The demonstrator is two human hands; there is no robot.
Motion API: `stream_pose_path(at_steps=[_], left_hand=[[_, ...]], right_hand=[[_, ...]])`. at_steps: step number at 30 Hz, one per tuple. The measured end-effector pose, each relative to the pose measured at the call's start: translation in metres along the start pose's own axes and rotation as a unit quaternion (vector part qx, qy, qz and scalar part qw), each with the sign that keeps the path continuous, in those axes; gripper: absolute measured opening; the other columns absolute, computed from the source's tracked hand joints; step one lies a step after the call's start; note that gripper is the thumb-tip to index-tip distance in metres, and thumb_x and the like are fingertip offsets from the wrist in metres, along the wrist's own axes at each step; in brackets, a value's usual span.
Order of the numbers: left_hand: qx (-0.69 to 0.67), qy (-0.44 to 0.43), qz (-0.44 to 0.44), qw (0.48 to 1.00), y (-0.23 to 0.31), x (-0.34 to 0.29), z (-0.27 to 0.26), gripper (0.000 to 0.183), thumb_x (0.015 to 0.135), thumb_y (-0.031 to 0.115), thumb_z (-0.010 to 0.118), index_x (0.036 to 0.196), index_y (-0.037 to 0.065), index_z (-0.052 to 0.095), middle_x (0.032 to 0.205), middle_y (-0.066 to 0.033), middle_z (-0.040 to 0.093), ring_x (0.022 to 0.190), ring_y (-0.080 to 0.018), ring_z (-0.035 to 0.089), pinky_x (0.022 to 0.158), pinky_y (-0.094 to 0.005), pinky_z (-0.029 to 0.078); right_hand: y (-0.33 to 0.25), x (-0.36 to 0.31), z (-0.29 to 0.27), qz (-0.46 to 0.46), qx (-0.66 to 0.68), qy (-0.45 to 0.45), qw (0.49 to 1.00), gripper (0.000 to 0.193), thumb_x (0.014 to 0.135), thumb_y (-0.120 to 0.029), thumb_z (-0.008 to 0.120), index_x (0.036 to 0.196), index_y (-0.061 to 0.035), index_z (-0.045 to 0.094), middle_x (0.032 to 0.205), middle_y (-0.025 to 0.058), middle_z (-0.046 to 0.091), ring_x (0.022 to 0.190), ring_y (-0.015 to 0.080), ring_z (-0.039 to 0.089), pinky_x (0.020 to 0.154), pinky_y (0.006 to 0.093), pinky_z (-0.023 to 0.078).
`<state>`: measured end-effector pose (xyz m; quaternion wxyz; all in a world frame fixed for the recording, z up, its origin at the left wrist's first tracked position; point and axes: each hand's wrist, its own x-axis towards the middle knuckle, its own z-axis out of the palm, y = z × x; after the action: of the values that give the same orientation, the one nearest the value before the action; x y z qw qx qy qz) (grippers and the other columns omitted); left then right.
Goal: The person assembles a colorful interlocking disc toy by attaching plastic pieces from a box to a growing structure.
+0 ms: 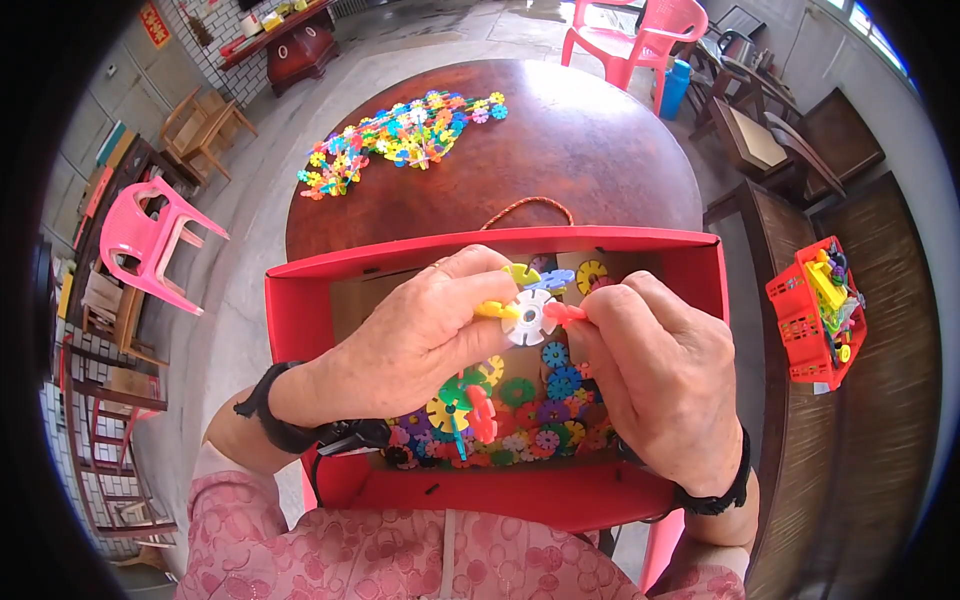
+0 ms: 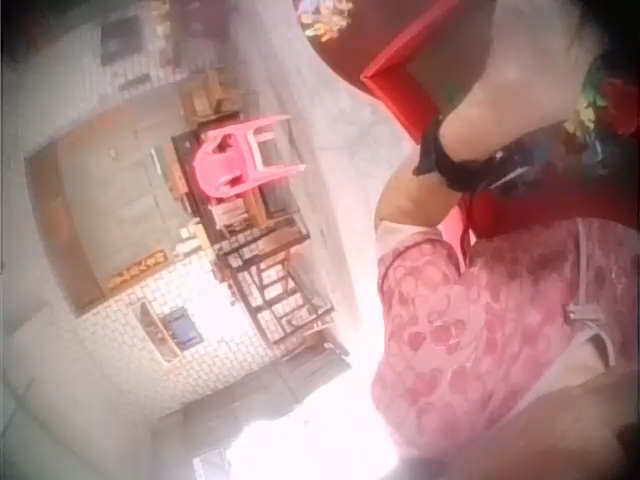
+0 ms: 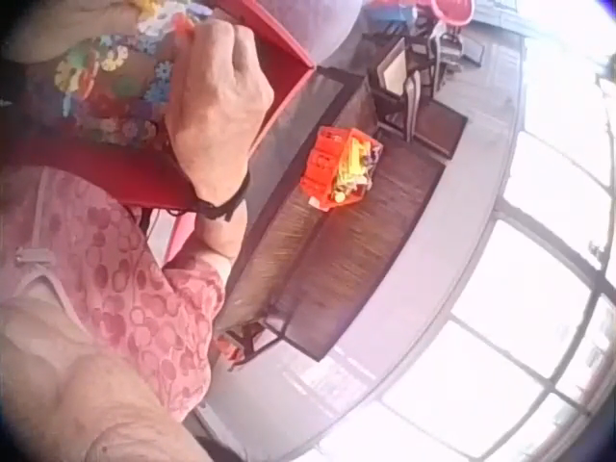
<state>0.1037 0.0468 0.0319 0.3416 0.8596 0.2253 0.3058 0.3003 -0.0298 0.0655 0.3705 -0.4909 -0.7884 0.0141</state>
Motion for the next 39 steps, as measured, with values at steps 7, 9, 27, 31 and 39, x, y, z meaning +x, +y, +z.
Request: stream_pose_path(at_steps=[7,9,27,31,39], left_hand=[[-0.031,-0.031,-0.035,0.998,0.004,-0.001,0.0,0.02,0.091,0.017,0.056,0.097,-0.002,0.058,0.096,-0.0192,0.055,0.09,-0.0383,0.056,0.077,-0.0462,0.045],[-0.01,-0.034,-0.031,0.999,0.004,0.001,-0.001,0.019,0.091,0.016,0.056,0.097,-0.003,0.058,0.096,-0.0194,0.056,0.091,-0.0383,0.056,0.078,-0.0458,0.045],[-0.276,-0.062,-0.135,0.95,0.001,0.019,-0.016,0.019,0.098,0.018,0.05,0.104,0.001,0.056,0.096,-0.0043,0.056,0.087,-0.0113,0.057,0.078,-0.026,0.048],[-0.415,-0.03,-0.197,0.888,-0.008,0.017,-0.023,0.022,0.097,0.022,0.054,0.106,0.003,0.058,0.095,-0.0019,0.06,0.088,-0.009,0.057,0.08,-0.0257,0.049],[-0.493,0.007,-0.214,0.843,-0.007,0.015,-0.024,0.04,0.097,0.023,0.054,0.132,0.009,0.039,0.12,-0.0088,0.055,0.109,-0.0216,0.06,0.067,-0.0303,0.055]], right_hand=[[0.007,0.001,0.0,0.002,0.034,-0.008,0.999,0.008,0.08,0.002,0.064,0.084,0.0008,0.057,0.069,0.0116,0.052,0.057,0.0277,0.055,0.051,0.0341,0.042],[0.008,0.001,0.002,0.006,0.055,-0.011,0.998,0.007,0.081,0.002,0.064,0.085,0.001,0.058,0.068,0.0114,0.052,0.057,0.0274,0.055,0.051,0.0336,0.042],[0.029,0.011,0.009,0.243,0.398,-0.007,0.884,0.023,0.099,-0.023,0.049,0.094,-0.0021,0.057,0.068,-0.0012,0.053,0.049,0.0041,0.046,0.044,0.0189,0.034],[0.04,0.012,0.016,0.282,0.54,-0.016,0.793,0.023,0.095,-0.019,0.043,0.106,-0.0011,0.054,0.074,0.0032,0.056,0.056,0.0059,0.048,0.043,0.0172,0.034],[0.045,0.008,0.009,0.265,0.563,-0.003,0.783,0.026,0.091,-0.006,0.053,0.116,0.0019,0.053,0.081,0.0059,0.059,0.063,0.0068,0.052,0.046,0.0162,0.039]])
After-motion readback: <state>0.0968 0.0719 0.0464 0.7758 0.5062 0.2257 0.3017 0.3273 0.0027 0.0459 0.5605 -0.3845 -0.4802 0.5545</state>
